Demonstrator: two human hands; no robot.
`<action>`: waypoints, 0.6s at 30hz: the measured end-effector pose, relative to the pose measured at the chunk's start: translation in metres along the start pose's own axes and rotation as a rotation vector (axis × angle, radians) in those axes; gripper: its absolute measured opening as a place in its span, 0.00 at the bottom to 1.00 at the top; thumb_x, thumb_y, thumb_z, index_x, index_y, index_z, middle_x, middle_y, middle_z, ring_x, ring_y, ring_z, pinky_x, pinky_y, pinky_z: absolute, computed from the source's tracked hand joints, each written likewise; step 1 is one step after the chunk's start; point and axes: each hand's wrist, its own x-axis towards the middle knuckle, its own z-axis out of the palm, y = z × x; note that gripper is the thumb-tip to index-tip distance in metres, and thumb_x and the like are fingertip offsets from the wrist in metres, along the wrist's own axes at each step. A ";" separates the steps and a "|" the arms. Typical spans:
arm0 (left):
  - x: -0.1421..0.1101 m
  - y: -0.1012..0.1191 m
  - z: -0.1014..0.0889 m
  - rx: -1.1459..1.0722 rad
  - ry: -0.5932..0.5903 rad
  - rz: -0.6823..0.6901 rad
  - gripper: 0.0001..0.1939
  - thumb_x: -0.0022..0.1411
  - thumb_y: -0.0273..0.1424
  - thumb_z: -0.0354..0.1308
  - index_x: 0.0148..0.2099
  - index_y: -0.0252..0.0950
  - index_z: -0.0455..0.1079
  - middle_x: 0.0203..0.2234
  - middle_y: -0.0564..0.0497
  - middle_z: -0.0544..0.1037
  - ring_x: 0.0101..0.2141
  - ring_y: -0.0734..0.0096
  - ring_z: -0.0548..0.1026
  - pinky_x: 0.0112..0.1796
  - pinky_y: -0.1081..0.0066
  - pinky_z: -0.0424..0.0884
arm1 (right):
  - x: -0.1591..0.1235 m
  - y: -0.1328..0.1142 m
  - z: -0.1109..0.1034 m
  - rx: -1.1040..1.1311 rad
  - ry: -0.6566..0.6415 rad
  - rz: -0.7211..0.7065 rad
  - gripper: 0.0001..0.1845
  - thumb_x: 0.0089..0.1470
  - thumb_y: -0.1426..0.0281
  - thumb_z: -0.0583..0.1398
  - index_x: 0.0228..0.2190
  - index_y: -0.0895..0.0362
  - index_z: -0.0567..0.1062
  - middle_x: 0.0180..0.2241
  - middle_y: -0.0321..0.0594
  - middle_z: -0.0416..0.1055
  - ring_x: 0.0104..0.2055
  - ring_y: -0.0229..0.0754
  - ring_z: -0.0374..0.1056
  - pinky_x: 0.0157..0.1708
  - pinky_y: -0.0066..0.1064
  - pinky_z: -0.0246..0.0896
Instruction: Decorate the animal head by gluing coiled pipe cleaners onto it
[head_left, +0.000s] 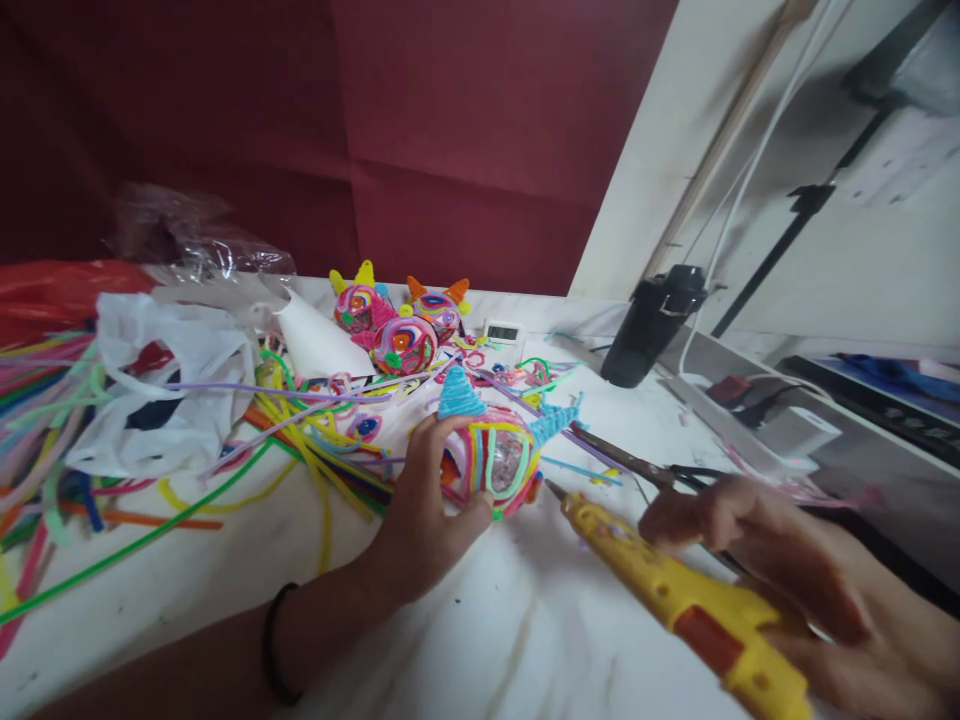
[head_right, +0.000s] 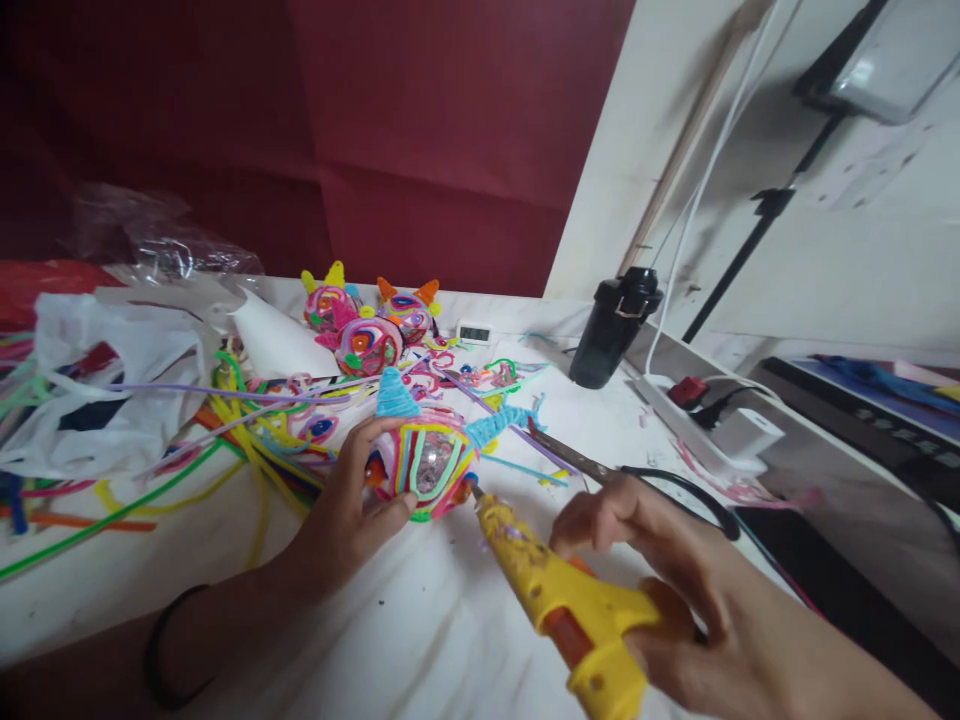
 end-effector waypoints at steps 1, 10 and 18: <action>0.000 0.000 0.000 -0.002 0.005 0.000 0.29 0.55 0.27 0.55 0.58 0.41 0.54 0.54 0.43 0.63 0.56 0.53 0.63 0.57 0.51 0.60 | -0.008 0.005 0.003 -0.056 -0.042 0.006 0.22 0.47 0.64 0.67 0.42 0.37 0.65 0.47 0.45 0.69 0.51 0.60 0.69 0.37 0.45 0.75; 0.000 -0.003 0.000 -0.047 0.017 -0.085 0.28 0.54 0.30 0.56 0.58 0.39 0.57 0.53 0.43 0.65 0.55 0.53 0.66 0.56 0.51 0.61 | -0.005 0.006 0.034 -0.472 -0.080 -0.256 0.17 0.55 0.72 0.59 0.47 0.49 0.65 0.45 0.45 0.69 0.46 0.48 0.70 0.43 0.39 0.72; 0.001 -0.009 0.000 -0.093 0.034 -0.153 0.29 0.53 0.32 0.58 0.58 0.38 0.58 0.54 0.42 0.65 0.55 0.52 0.66 0.55 0.51 0.62 | 0.013 -0.019 0.034 -0.718 0.026 -0.511 0.16 0.59 0.70 0.58 0.50 0.54 0.71 0.47 0.46 0.73 0.52 0.51 0.66 0.51 0.44 0.63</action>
